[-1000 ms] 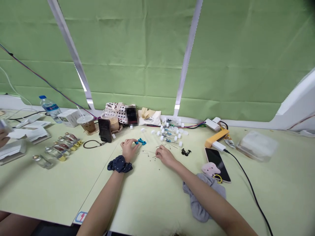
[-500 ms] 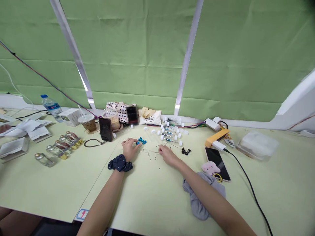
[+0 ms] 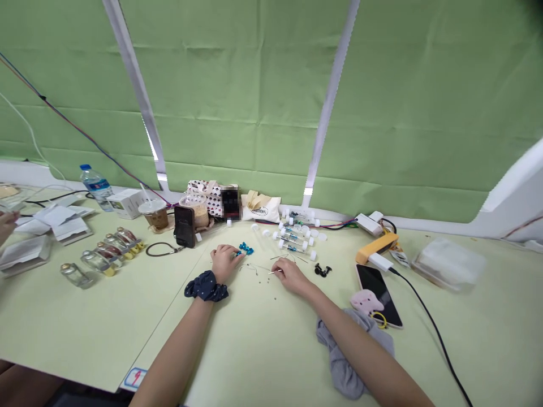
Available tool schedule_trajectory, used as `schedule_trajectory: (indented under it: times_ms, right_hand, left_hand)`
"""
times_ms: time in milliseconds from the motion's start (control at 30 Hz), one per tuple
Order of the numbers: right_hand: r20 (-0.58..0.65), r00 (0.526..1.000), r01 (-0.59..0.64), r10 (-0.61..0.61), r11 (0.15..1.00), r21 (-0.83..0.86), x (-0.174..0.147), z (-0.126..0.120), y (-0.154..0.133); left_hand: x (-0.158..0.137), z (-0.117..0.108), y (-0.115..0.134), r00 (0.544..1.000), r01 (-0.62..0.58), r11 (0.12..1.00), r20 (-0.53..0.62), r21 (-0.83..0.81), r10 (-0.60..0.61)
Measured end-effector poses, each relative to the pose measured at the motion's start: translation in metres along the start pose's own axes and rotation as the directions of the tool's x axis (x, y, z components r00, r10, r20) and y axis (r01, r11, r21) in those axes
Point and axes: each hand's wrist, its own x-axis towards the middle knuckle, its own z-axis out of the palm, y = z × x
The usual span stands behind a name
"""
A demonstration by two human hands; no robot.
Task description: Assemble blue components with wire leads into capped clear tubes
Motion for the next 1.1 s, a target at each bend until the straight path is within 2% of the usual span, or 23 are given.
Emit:
schedule_trajectory:
  times_ms: [133, 267, 367, 467, 600, 700, 933, 1100]
  right_hand:
    - [0.008, 1.0, -0.012, 0.012, 1.0, -0.019, 0.0, 0.001, -0.002]
    - [-0.044, 0.997, -0.07, 0.071, 0.997, 0.034, 0.003, 0.002, -0.005]
    - [-0.096, 0.988, -0.118, 0.124, 0.991, 0.063, 0.006, 0.002, -0.008]
    - [-0.16, 0.983, -0.085, 0.089, 0.996, 0.034, 0.009, 0.003, -0.011]
    - [-0.106, 0.993, -0.056, 0.055, 0.998, -0.003, 0.008, 0.005, -0.015]
    - [-0.067, 0.996, -0.056, 0.053, 0.998, -0.04, 0.009, 0.008, -0.016]
    - [-0.018, 0.995, -0.103, 0.102, 0.99, -0.099, 0.012, 0.012, -0.013]
    - [0.01, 0.988, -0.147, 0.155, 0.951, -0.273, 0.008, 0.014, -0.014]
  left_hand:
    - [0.0, -0.002, 0.003, 0.999, -0.019, 1.0, -0.034, -0.022, 0.018]
    - [0.001, -0.005, 0.007, 0.998, -0.05, 0.998, -0.031, -0.041, 0.049]
    - [0.0, -0.006, 0.014, 0.993, -0.114, 0.992, 0.023, -0.053, 0.116]
    - [-0.002, -0.005, 0.022, 0.973, -0.187, 0.98, 0.128, -0.061, 0.193]
    - [-0.006, -0.001, 0.033, 0.927, -0.262, 0.961, 0.255, -0.09, 0.276]
    - [-0.009, 0.001, 0.042, 0.909, -0.269, 0.956, 0.297, -0.115, 0.291]
    - [-0.016, 0.005, 0.062, 0.894, -0.314, 0.941, 0.294, -0.129, 0.339]
    - [-0.015, 0.009, 0.06, 0.901, -0.298, 0.942, 0.281, -0.157, 0.332]
